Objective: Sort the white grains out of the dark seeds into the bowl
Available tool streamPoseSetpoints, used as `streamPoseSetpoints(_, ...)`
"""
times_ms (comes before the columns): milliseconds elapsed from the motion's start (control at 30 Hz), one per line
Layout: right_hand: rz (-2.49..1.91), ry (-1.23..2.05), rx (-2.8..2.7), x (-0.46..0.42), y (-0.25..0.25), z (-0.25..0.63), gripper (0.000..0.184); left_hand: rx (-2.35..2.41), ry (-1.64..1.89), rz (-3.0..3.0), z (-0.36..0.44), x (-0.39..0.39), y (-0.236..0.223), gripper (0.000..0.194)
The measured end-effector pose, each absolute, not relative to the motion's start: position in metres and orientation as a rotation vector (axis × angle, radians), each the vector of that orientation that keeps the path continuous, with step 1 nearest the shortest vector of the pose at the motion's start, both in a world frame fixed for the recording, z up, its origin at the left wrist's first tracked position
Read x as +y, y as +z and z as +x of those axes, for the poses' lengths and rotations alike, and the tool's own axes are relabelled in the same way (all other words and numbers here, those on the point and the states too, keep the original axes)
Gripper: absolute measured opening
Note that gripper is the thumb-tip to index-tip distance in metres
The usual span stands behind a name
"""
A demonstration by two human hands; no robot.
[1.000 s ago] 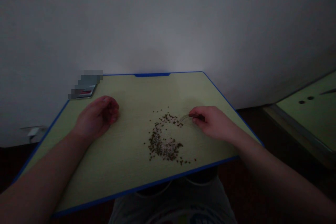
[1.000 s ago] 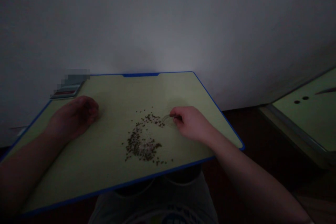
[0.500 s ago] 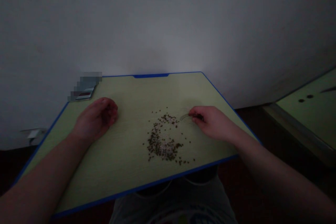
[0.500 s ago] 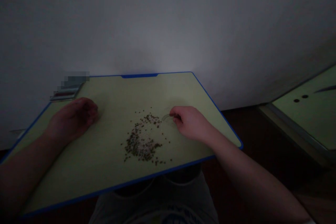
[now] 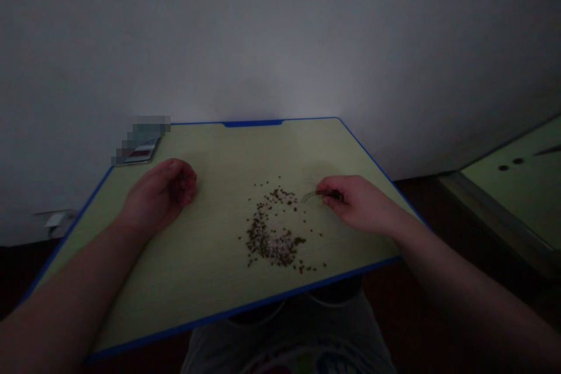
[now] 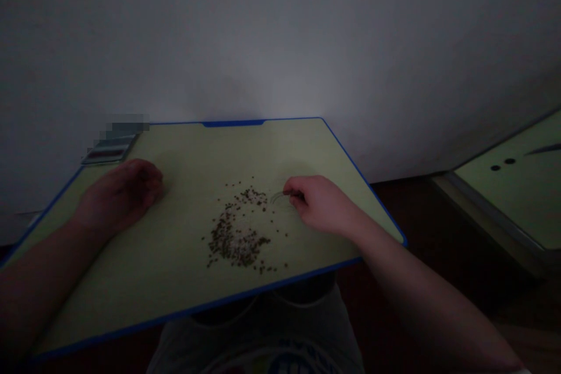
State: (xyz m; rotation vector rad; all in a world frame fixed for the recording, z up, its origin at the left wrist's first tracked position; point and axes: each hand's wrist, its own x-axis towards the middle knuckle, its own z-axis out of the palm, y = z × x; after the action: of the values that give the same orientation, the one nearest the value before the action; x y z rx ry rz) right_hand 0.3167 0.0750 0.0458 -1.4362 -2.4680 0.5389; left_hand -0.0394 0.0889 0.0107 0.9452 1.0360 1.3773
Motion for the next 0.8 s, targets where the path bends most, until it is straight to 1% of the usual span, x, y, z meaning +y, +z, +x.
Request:
streamPoseSetpoints(167, -1.417, 0.629, -2.492, 0.071, 0.045, 0.320, 0.019, 1.044, 1.343, 0.983, -0.041, 0.089, 0.010, 0.018)
streamPoseSetpoints(333, -1.435, 0.727, -2.510, 0.055, 0.047, 0.332, 0.017, 1.011, 1.368, 0.967, -0.042, 0.091, 0.007, 0.016)
streamPoseSetpoints(567, -1.420, 0.706, -2.457, 0.055, 0.045, 0.329, 0.018, 1.020, 1.385, 0.973, -0.040, 0.089, 0.008, 0.015)
streamPoseSetpoints(800, -1.347, 0.768, -2.513, 0.056, 0.049, 0.330, 0.019, 1.012, 1.382, 0.946, -0.041, 0.089, 0.009, 0.015)
